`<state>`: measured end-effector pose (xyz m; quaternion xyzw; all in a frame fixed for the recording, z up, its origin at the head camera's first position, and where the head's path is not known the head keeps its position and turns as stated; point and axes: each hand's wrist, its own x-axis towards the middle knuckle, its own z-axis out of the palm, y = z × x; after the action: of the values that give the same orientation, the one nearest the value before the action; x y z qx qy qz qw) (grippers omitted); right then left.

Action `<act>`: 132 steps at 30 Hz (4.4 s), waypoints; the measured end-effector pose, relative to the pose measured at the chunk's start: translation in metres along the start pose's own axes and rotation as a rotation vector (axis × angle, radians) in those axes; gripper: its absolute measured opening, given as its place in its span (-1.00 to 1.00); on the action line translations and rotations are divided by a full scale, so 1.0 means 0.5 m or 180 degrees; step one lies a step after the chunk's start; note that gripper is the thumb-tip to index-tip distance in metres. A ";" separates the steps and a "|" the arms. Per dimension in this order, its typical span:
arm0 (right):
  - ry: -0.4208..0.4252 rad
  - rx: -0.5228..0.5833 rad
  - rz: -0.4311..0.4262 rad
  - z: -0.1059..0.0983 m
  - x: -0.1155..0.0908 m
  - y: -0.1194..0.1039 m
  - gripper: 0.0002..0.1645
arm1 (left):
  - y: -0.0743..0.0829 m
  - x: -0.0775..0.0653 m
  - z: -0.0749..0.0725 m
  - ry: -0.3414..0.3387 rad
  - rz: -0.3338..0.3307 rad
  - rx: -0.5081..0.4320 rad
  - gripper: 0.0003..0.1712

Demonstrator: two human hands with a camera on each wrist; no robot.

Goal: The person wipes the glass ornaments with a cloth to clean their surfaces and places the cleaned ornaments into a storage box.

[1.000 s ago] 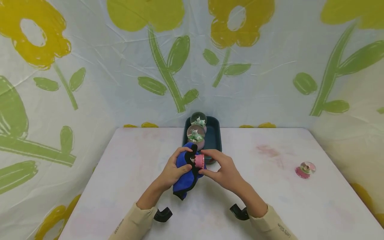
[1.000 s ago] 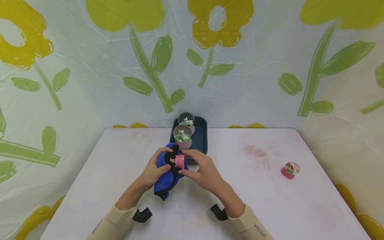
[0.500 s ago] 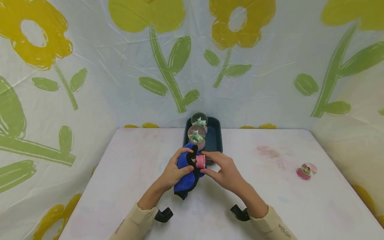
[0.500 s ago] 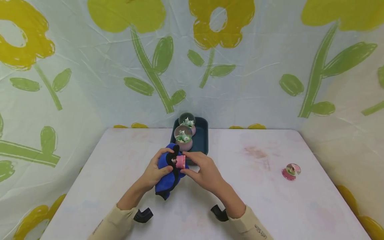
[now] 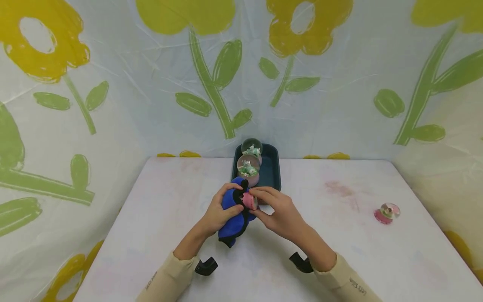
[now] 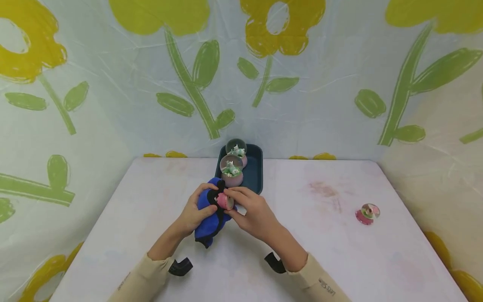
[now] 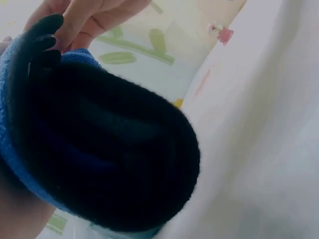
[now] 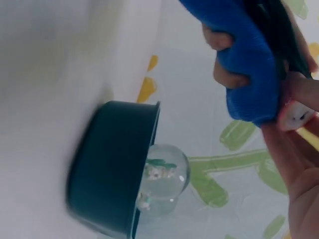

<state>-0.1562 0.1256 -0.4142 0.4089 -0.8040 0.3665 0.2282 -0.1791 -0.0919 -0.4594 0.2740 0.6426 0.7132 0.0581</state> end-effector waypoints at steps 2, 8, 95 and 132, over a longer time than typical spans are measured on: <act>-0.0050 0.0022 0.0229 0.000 0.000 -0.002 -0.39 | 0.003 0.003 -0.002 -0.0004 0.0076 0.0114 -0.46; -0.0024 0.0159 0.0445 -0.001 -0.003 0.000 -0.42 | 0.009 0.002 -0.001 -0.0036 0.0098 0.0222 -0.42; 0.0411 0.0876 0.0910 0.026 0.003 -0.026 -0.48 | -0.004 0.004 0.032 0.0556 0.0339 0.0236 -0.53; 0.0458 0.1275 0.0722 0.017 -0.009 -0.007 -0.56 | -0.002 -0.004 0.029 0.0225 0.0357 0.0352 -0.48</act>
<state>-0.1512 0.1199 -0.4211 0.3259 -0.7378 0.5701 0.1565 -0.1710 -0.0797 -0.4608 0.2870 0.6663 0.6879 -0.0199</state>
